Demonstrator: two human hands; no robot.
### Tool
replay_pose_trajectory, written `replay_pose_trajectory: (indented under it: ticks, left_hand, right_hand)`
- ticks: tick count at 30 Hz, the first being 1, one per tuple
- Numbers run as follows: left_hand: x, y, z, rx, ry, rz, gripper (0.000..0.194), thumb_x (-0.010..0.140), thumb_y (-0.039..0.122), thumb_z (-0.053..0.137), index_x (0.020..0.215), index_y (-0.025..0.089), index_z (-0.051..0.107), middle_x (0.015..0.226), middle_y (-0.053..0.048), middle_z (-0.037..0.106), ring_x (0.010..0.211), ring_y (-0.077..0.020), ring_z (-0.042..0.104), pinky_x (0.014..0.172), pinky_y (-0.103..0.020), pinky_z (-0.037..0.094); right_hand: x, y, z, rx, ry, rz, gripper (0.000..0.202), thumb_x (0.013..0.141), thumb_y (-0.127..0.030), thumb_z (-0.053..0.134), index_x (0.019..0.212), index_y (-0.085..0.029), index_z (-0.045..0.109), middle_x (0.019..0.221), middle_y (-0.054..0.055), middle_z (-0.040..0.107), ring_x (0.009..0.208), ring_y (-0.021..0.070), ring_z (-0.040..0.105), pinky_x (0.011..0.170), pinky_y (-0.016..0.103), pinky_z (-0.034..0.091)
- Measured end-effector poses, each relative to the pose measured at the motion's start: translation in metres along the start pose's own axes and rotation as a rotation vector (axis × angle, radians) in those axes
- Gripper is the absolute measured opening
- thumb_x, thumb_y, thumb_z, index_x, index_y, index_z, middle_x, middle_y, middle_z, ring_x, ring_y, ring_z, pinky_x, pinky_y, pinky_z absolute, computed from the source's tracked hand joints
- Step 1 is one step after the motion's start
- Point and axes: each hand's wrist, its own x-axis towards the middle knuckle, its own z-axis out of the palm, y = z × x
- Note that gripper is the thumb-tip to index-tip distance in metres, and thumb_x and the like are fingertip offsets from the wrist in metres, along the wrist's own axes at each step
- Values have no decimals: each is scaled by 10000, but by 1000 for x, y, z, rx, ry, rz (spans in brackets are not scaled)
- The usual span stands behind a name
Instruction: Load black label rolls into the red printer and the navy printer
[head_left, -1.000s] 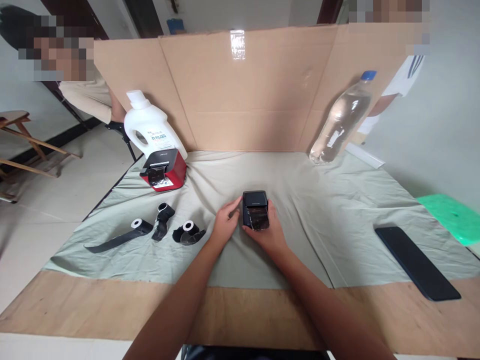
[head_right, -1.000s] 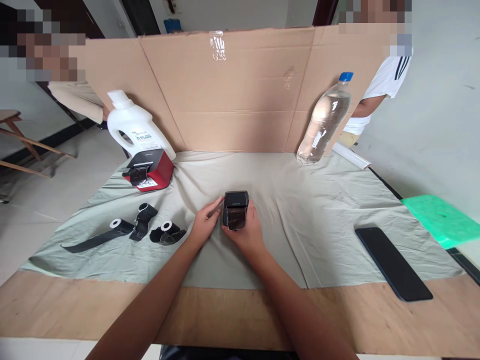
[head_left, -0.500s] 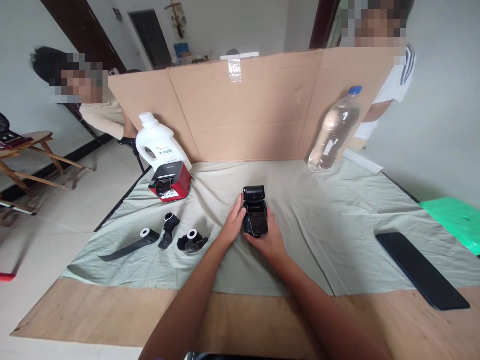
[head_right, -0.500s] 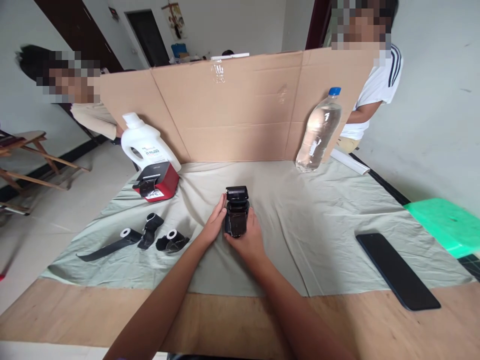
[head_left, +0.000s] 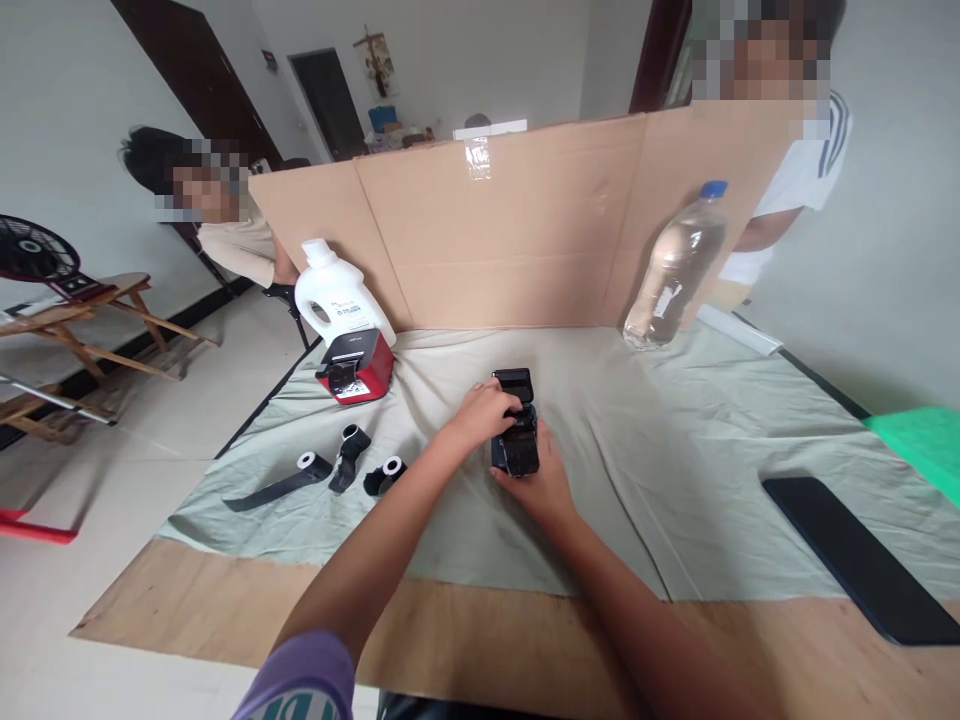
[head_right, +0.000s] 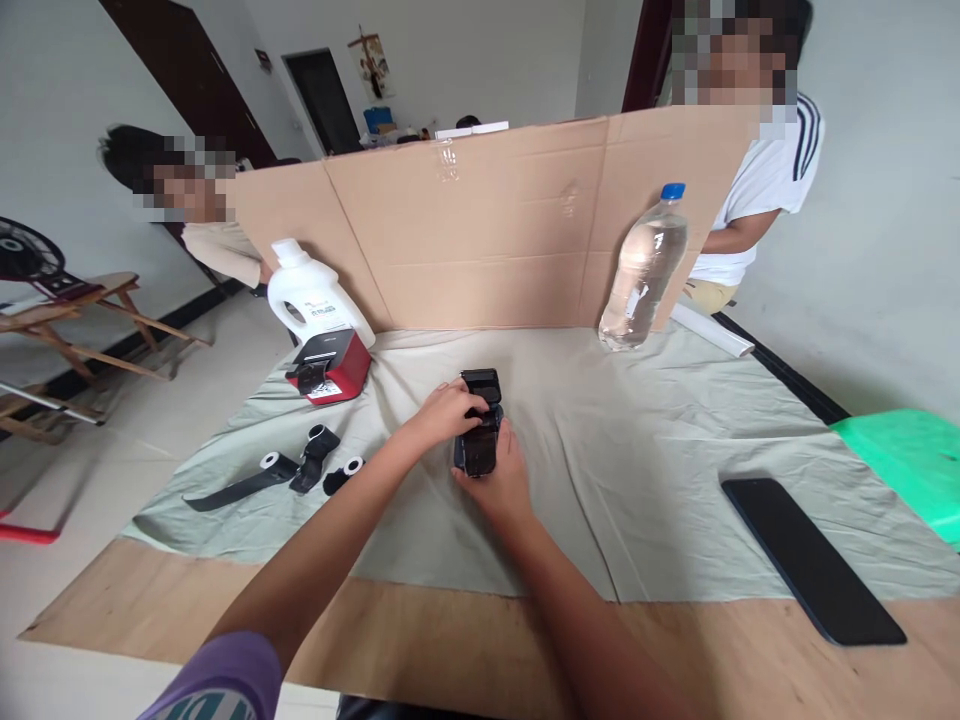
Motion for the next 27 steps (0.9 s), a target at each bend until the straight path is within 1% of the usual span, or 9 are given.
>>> replay_pose_trajectory:
  ticks: [4, 7, 10, 13, 17, 19, 21, 24, 27]
  left_hand:
    - [9, 10, -3, 63, -119, -26, 297, 820, 289, 707, 1110, 267, 766, 992, -90, 722, 1068, -266, 636, 875, -324, 501]
    - [4, 12, -9, -46, -60, -65, 264, 793, 236, 700, 1043, 280, 770, 997, -44, 742, 1007, -237, 672, 827, -286, 504]
    - [-18, 6, -22, -323, 197, -156, 340, 779, 235, 704, 1116, 262, 736, 1030, -10, 755, 869, -188, 691, 776, -253, 511]
    - [-62, -16, -35, -523, 487, -389, 445, 797, 314, 699, 1232, 219, 676, 958, -12, 747, 670, -146, 656, 653, -241, 494]
    - [-144, -56, -42, -343, 737, -848, 413, 777, 466, 725, 1092, 198, 717, 662, 10, 671, 622, -186, 647, 643, -270, 465]
    - [-182, -67, -36, -181, 746, -1035, 405, 770, 499, 729, 1051, 206, 732, 660, -8, 668, 664, -222, 660, 639, -289, 451]
    - [-209, -67, -23, -71, 694, -1114, 393, 787, 504, 720, 1052, 214, 736, 759, -43, 712, 733, -255, 680, 634, -303, 440]
    - [-229, -58, 4, -13, 607, -1107, 369, 840, 471, 687, 1113, 226, 722, 1016, -91, 754, 890, -300, 701, 664, -324, 454]
    - [-235, -50, 27, -39, 559, -1085, 344, 897, 408, 629, 1182, 226, 694, 1168, -104, 732, 967, -314, 698, 698, -339, 473]
  right_hand:
    - [1, 0, 1, 15, 18, 18, 1049, 670, -496, 791, 1520, -199, 252, 1465, 211, 473, 1337, 415, 495, 1087, 595, 433]
    - [1, -4, -1, 7, 2, 52, 1034, 662, -479, 803, 1505, -189, 280, 1442, 203, 494, 1320, 415, 510, 1077, 582, 450]
    - [2, -7, -3, -11, -18, 28, 932, 720, -507, 766, 1476, -183, 327, 1421, 204, 515, 1325, 431, 506, 1080, 577, 448]
    - [4, -9, -5, -72, -37, 34, 979, 702, -513, 791, 1492, -209, 300, 1443, 223, 483, 1341, 473, 474, 1077, 627, 434]
    - [5, -12, -7, -71, -43, 65, 1043, 682, -498, 816, 1525, -281, 242, 1467, 224, 455, 1326, 492, 476, 1047, 665, 446]
    - [5, -14, -8, -77, -56, 71, 1033, 694, -509, 804, 1527, -271, 241, 1473, 231, 451, 1336, 490, 467, 1055, 656, 441]
    - [5, -16, -9, -87, -65, 76, 1032, 702, -535, 787, 1526, -238, 241, 1475, 238, 449, 1348, 480, 461, 1062, 637, 442]
    - [5, -18, -9, -87, -64, 75, 1026, 712, -586, 765, 1527, -244, 244, 1486, 231, 445, 1349, 476, 460, 1054, 643, 446]
    - [5, -16, -8, -79, -60, 70, 1032, 703, -608, 775, 1532, -301, 244, 1481, 214, 455, 1332, 484, 466, 1026, 678, 451]
